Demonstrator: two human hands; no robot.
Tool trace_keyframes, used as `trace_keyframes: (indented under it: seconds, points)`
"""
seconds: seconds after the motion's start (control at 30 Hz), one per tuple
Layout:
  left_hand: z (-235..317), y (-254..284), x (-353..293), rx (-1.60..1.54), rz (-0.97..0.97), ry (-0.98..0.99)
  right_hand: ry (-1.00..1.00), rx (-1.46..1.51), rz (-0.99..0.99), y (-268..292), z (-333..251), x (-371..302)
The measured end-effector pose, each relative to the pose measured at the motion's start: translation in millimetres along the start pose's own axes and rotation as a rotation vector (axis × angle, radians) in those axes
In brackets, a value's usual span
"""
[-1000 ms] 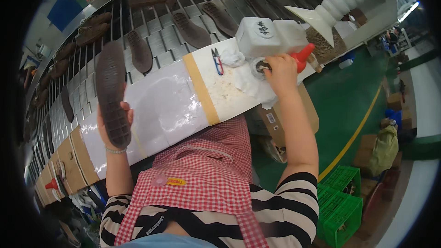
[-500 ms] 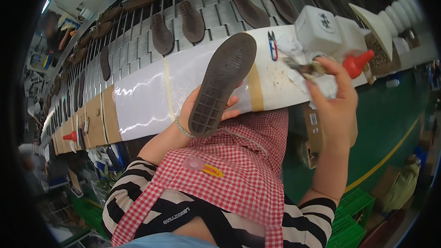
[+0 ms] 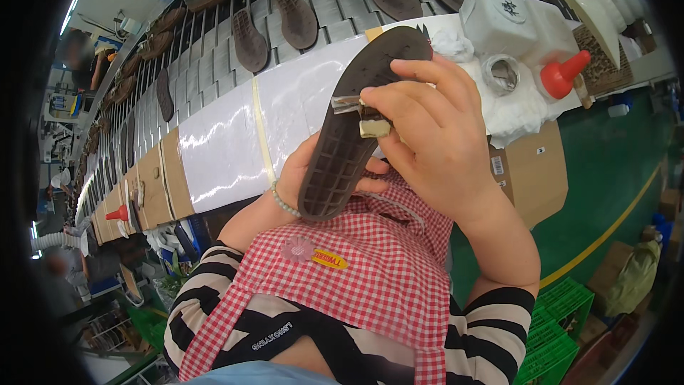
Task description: Applying adhesive to the bottom of shoe soles using a brush at a manufacturing station.
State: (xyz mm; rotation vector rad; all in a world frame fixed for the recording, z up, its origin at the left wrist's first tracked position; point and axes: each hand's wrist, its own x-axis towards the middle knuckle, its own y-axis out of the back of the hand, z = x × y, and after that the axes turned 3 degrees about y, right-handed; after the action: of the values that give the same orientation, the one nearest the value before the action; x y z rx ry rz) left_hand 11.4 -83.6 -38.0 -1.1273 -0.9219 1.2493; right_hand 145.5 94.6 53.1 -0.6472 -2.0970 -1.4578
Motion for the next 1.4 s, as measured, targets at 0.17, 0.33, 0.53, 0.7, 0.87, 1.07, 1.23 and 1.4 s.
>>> trace_keyframes:
  seconds: [0.17, 0.33, 0.53, 0.7, 0.87, 1.07, 1.23, 1.4]
  points:
    - [-2, -11, 3, -0.198, 0.030, -0.081, 0.009, 0.090, -0.086, -1, -12, -7]
    - [0, -28, 11, -0.103, 0.335, -0.152, 0.009, 0.170, -0.140, -9, -27, -12]
    - [5, -27, 15, -0.063, 0.330, -0.205, 0.024, 0.248, -0.181, -17, -37, -17]
    - [7, -4, 19, -0.099, 0.162, -0.228, 0.070, 0.285, -0.209, -19, -41, -20]
    - [7, 3, 17, -0.106, 0.039, -0.205, 0.127, 0.291, -0.265, -17, -41, -21]
    - [8, -18, 19, -0.153, 0.241, -0.073, 0.200, 0.234, -0.366, -3, -39, -13]
    - [8, -18, 20, -0.176, 0.257, 0.006, 0.183, 0.172, -0.411, 12, -43, -8]
    - [10, -18, 19, -0.271, 0.081, -0.060, 0.103, 0.035, -0.286, 26, -38, -11]
